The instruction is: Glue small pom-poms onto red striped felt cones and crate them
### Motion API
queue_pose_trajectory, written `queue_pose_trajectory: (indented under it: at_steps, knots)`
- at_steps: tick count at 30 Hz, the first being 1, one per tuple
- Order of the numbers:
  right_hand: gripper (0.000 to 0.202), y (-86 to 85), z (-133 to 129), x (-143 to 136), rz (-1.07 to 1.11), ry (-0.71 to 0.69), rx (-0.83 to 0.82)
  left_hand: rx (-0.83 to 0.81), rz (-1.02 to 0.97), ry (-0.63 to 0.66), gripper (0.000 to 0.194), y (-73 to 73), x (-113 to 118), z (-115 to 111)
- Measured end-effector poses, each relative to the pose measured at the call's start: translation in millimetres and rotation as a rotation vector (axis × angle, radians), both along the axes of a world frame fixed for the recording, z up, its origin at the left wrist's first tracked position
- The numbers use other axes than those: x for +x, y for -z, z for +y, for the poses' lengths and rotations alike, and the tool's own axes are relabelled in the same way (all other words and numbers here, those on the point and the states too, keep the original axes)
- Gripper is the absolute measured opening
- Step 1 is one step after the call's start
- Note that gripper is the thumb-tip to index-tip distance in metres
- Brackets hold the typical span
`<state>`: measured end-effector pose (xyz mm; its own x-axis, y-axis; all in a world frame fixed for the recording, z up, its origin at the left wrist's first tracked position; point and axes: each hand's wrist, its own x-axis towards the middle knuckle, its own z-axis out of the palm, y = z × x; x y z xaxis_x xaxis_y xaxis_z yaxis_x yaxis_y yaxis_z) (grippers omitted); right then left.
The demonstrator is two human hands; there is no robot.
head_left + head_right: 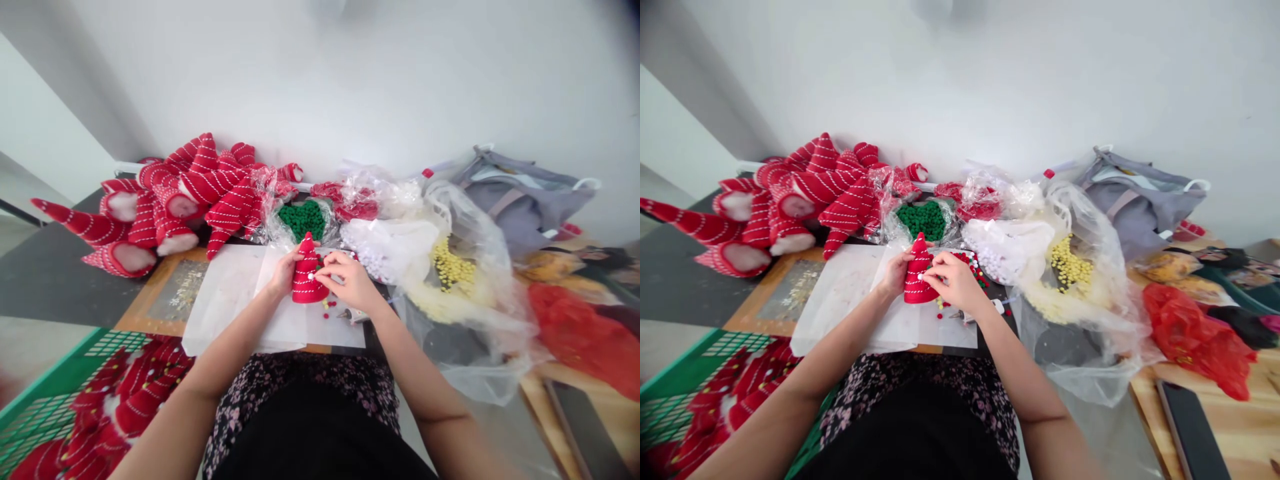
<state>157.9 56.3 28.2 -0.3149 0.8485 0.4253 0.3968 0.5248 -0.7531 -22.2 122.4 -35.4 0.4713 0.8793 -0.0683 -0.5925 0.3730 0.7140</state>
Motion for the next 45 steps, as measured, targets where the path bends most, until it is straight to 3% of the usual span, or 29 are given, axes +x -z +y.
queue_pose_trajectory:
  at_steps: [6,9,11,15,17,19,22,25,29,34,39,45]
  knots:
    - [0.019,-10.1,-4.4,24.8,0.558,0.145,-0.353,-0.037,-0.015,0.016,0.060,1.9,-2.0,1.4]
    - [0.014,-3.2,-3.7,37.2,0.693,0.218,-0.380,-0.043,-0.016,0.023,0.063,0.8,-2.4,1.2]
    - [0.011,4.5,-3.1,44.8,0.554,0.323,-0.289,-0.042,-0.004,0.023,0.066,-0.4,-2.2,0.5]
    - [0.036,21.0,-1.5,50.5,0.006,0.450,-0.089,-0.032,0.024,0.029,0.068,-2.1,-1.4,-1.1]
    - [0.044,28.3,0.2,47.3,-0.087,0.464,-0.047,-0.024,0.022,0.031,0.067,-2.2,-1.3,-1.4]
    - [0.036,34.8,2.4,42.1,-0.085,0.488,-0.018,-0.016,0.016,0.031,0.065,-1.9,-1.4,-1.3]
    - [0.008,41.3,4.4,36.3,-0.038,0.451,-0.039,-0.011,0.011,0.025,0.062,-0.9,-1.4,-0.9]
    - [0.013,40.0,4.6,34.5,0.042,0.398,-0.101,-0.012,0.012,0.020,0.060,0.3,-1.1,-0.7]
    - [0.032,26.1,3.9,28.2,0.017,0.285,-0.031,-0.008,0.030,0.015,0.057,0.9,-0.3,-1.0]
    - [0.007,11.0,-3.8,11.7,-0.076,0.218,0.210,0.000,0.048,-0.010,0.056,0.9,1.2,-1.3]
    - [0.020,9.1,-14.8,5.3,-0.049,0.022,0.154,0.021,0.041,-0.021,0.054,3.6,2.0,-0.7]
    - [0.017,13.0,-17.2,3.5,-0.090,-0.021,0.160,0.037,0.055,-0.024,0.044,5.4,0.7,-0.7]
